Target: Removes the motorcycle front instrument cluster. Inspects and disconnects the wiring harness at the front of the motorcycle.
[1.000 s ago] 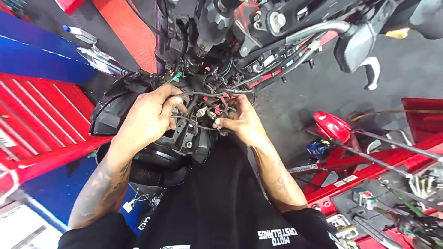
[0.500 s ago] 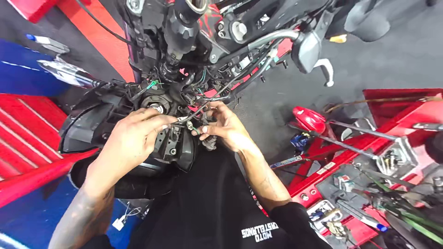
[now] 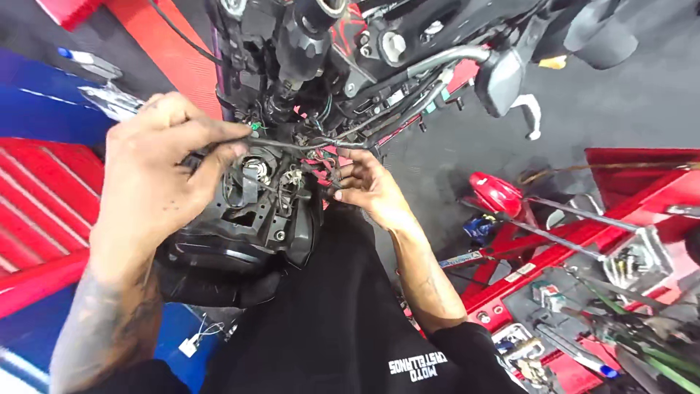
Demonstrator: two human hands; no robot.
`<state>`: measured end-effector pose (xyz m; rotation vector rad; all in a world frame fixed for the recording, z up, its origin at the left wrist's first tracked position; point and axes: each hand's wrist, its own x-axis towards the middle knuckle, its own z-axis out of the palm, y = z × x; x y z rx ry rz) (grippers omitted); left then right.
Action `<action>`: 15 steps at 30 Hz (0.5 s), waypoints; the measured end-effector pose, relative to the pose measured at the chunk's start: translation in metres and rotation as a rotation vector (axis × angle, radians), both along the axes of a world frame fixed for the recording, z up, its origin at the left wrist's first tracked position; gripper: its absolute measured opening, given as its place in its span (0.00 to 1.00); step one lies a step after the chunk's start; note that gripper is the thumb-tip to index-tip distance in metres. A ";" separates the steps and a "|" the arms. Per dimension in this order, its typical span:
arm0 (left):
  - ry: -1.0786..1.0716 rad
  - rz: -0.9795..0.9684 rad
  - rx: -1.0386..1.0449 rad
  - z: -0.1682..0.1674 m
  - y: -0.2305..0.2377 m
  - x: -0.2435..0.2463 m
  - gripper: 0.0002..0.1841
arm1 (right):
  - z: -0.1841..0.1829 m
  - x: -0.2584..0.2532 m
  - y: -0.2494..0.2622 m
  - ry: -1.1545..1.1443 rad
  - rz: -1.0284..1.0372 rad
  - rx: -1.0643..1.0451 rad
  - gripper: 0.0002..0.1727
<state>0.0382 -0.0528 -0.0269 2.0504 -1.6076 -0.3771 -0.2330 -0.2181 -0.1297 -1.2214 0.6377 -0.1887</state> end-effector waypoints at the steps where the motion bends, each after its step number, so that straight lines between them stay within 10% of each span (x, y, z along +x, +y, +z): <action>1: -0.002 0.007 -0.007 0.001 -0.002 0.001 0.14 | 0.001 -0.001 0.000 0.021 0.003 -0.035 0.43; 15: -0.381 0.137 -0.035 -0.028 -0.004 -0.061 0.12 | 0.010 -0.009 -0.002 -0.083 -0.069 -0.002 0.25</action>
